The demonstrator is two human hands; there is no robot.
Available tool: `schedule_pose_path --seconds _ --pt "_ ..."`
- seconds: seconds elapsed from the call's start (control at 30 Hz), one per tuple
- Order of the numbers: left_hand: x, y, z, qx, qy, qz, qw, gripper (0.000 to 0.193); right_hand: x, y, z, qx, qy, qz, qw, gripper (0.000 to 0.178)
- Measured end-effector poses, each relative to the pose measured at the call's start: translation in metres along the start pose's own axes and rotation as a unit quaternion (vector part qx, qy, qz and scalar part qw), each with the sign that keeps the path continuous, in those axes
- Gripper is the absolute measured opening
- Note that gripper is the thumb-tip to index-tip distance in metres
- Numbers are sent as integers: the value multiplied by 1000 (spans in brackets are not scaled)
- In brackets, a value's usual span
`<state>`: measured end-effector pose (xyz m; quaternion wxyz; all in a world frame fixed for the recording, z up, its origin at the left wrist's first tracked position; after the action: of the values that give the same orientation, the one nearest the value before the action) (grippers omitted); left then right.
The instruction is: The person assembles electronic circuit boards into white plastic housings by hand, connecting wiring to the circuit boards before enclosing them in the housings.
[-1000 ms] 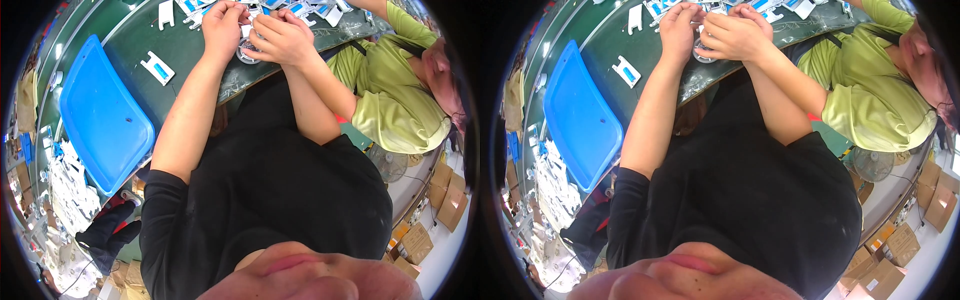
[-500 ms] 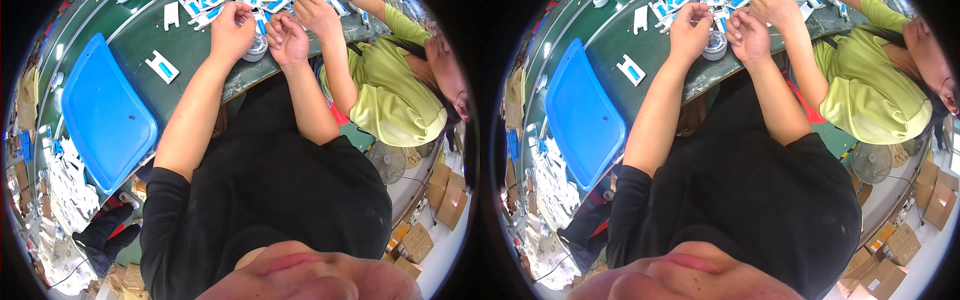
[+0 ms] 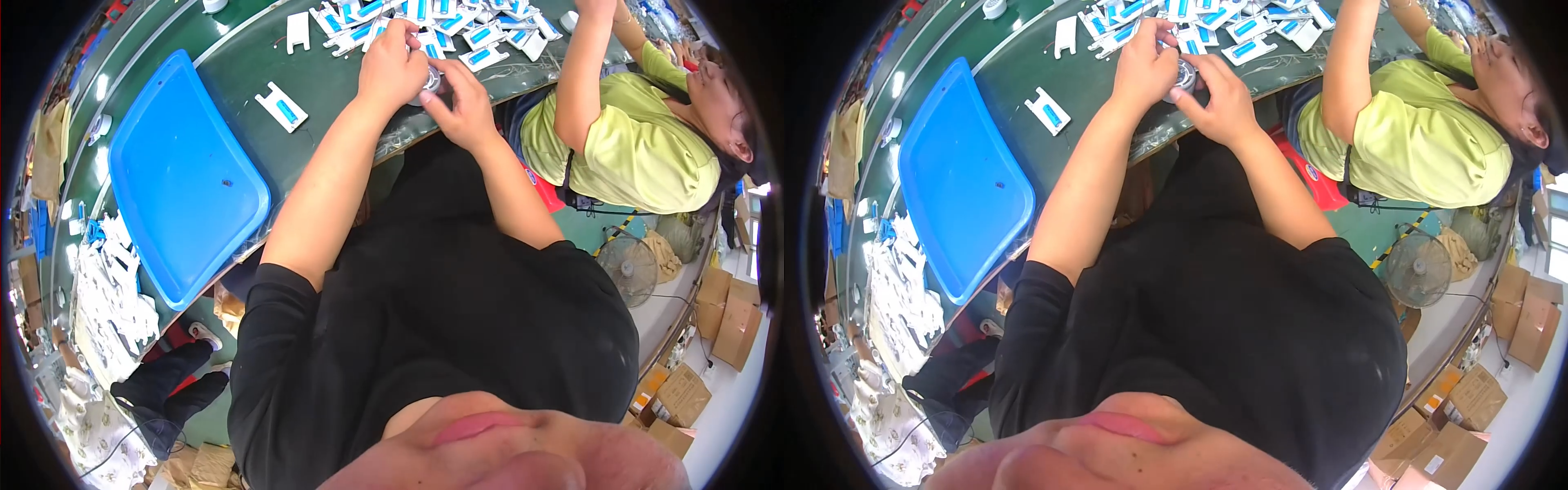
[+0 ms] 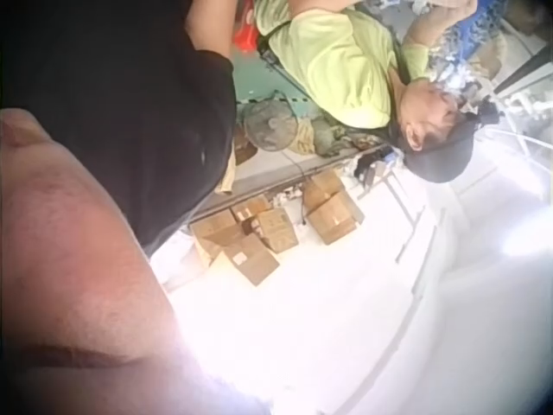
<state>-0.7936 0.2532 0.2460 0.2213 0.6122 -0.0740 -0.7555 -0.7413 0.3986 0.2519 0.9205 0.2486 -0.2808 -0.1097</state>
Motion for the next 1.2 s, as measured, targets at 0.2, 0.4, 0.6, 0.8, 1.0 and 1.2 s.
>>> schedule_pose_path --seconds 0.2,0.4,0.6,0.8,1.0,1.2 --pt "-1 4 2 -21 25 -108 994 25 10 -4 -6 11 75 -92 993 59" --pt "2 32 8 -129 -57 -178 974 13 27 29 -5 -75 98 -164 979 57" --pt "-63 50 -36 -81 -150 10 985 14 -12 82 -36 -94 -26 -288 953 62" --pt "-34 102 -67 -152 -78 379 910 32 -11 84 -50 -101 -20 -275 956 64" --pt "43 119 -87 -114 138 532 828 54 13 65 -18 -179 46 -196 963 60" --pt "41 124 -90 -140 0 382 914 37 -12 82 10 -204 14 -136 969 58"
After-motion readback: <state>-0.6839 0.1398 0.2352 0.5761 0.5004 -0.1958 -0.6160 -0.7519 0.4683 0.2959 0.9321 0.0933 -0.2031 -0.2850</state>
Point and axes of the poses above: each hand's wrist, its own z-axis towards the middle knuckle, its own y-axis out of the back of the hand, x = y × z, the point moved 7 cm from there along z, towards the middle knuckle, and after that the axes turned 15 degrees about y, right-handed, at the moved point
